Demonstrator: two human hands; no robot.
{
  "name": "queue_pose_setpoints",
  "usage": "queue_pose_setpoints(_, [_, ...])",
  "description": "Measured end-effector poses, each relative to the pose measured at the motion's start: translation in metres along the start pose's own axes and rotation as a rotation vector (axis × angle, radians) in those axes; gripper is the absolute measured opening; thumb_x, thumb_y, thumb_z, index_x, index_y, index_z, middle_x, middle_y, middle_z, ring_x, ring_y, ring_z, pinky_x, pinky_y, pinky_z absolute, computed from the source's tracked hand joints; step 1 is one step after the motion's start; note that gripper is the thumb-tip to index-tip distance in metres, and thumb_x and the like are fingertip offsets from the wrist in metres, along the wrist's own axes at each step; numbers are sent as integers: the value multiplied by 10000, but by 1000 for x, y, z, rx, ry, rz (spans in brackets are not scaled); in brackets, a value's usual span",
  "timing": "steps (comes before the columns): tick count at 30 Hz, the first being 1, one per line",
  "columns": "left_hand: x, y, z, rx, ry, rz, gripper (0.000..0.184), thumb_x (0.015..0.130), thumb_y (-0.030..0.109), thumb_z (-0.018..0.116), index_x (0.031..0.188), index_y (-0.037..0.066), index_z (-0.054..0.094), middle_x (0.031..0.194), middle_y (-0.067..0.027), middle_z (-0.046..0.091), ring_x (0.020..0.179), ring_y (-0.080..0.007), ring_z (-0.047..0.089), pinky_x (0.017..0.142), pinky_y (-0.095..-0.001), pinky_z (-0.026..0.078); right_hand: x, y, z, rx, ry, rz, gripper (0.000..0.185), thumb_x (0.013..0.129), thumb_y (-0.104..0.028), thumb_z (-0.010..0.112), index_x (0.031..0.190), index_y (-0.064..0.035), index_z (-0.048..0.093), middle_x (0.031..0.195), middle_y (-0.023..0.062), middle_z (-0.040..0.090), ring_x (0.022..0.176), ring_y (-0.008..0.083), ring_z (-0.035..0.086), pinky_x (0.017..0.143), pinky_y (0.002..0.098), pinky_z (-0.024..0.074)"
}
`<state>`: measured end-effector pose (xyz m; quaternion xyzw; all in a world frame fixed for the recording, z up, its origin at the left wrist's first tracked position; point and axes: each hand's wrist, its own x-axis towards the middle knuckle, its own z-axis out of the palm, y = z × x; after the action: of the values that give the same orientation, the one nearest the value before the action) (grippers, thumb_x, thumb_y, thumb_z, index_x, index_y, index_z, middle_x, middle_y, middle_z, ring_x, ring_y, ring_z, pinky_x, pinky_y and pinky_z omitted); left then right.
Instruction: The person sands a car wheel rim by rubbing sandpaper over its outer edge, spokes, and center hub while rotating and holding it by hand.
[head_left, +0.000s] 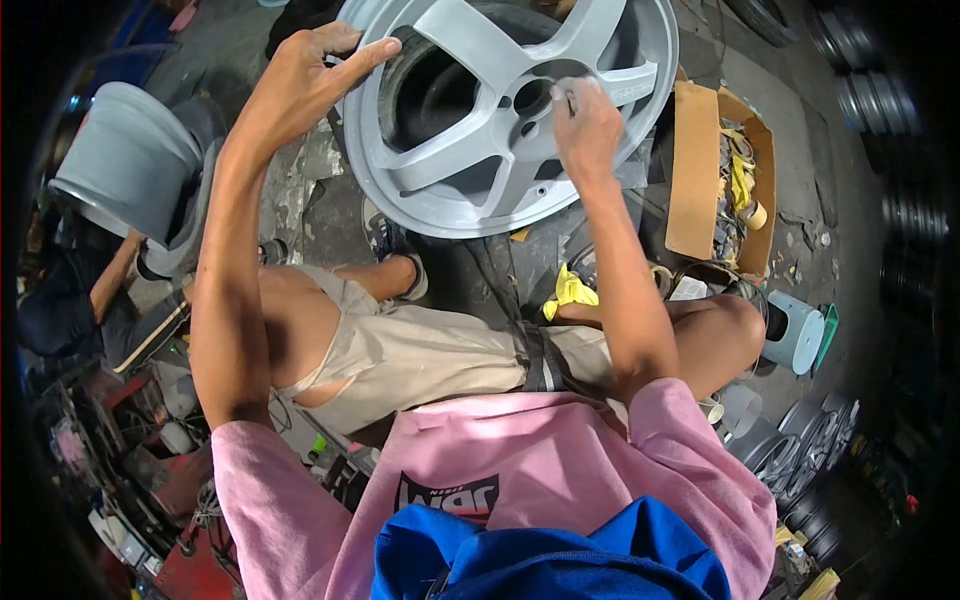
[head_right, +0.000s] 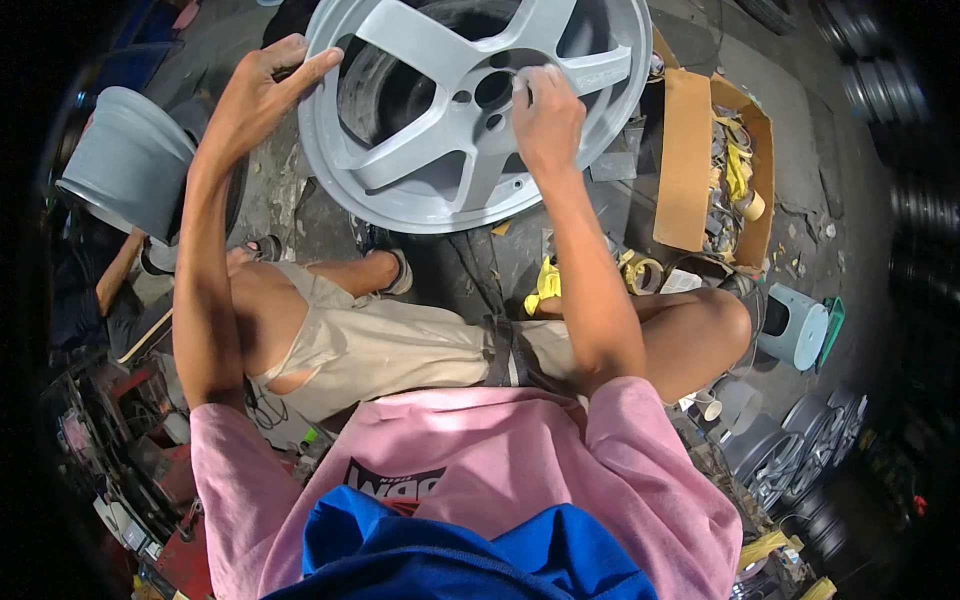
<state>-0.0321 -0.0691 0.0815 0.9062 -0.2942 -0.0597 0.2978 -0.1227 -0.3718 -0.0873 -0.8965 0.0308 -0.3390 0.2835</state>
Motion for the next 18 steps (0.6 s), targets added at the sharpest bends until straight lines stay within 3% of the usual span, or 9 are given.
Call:
queue_pose_setpoints(2, [-1,-1,3,23,-31,-32,473,1003,391,709,929,-75,668,847,8,525,830,-91,485,767,-288,427,4,0,-1,56,5,-68,71,877,-92,749,923,-48,718,876,117,670,802,325,692,694,415,531])
queue_pose_setpoints(4, [0,-6,6,-36,40,66,462,1008,379,705,924,-73,665,842,11,522,825,-90,480,764,-290,425,19,-7,-10,113,20,-144,74,879,-97,751,926,-49,721,871,115,668,785,322,685,687,402,529])
queue_pose_setpoints(6, [-2,-4,6,-51,35,59,457,1009,373,704,926,-75,666,844,11,524,824,-90,478,764,-291,425,22,-20,-22,281,68,49,87,878,-103,761,921,-42,717,853,116,652,778,315,662,694,408,520])
queue_pose_setpoints(7, [-1,-1,6,-69,34,60,453,1011,367,703,928,-77,667,846,11,525,823,-89,476,763,-292,424,19,-16,-27,136,14,85,88,869,-85,766,927,-38,721,855,119,654,774,308,650,703,412,515])
queue_pose_setpoints(10, [0,-2,6,-54,45,34,443,1010,359,705,920,-73,664,853,9,529,816,-94,473,767,-290,424,-9,-3,-24,128,-137,115,67,872,-71,759,920,-38,725,846,126,647,792,320,654,726,430,515])
queue_pose_setpoints(15, [-2,2,4,-21,10,62,429,1007,355,709,926,-64,672,852,3,527,794,-107,471,761,-299,426,-24,11,-12,77,-161,1,164,898,-99,753,1044,-27,730,881,149,647,783,336,660,725,407,527])
queue_pose_setpoints(18, [-1,5,-1,-78,25,62,432,1006,358,710,911,-62,664,839,0,513,773,-110,461,744,-308,420,-25,14,-12,14,-177,-170,218,873,-60,743,1090,-37,727,980,167,648,886,365,660,778,440,533])
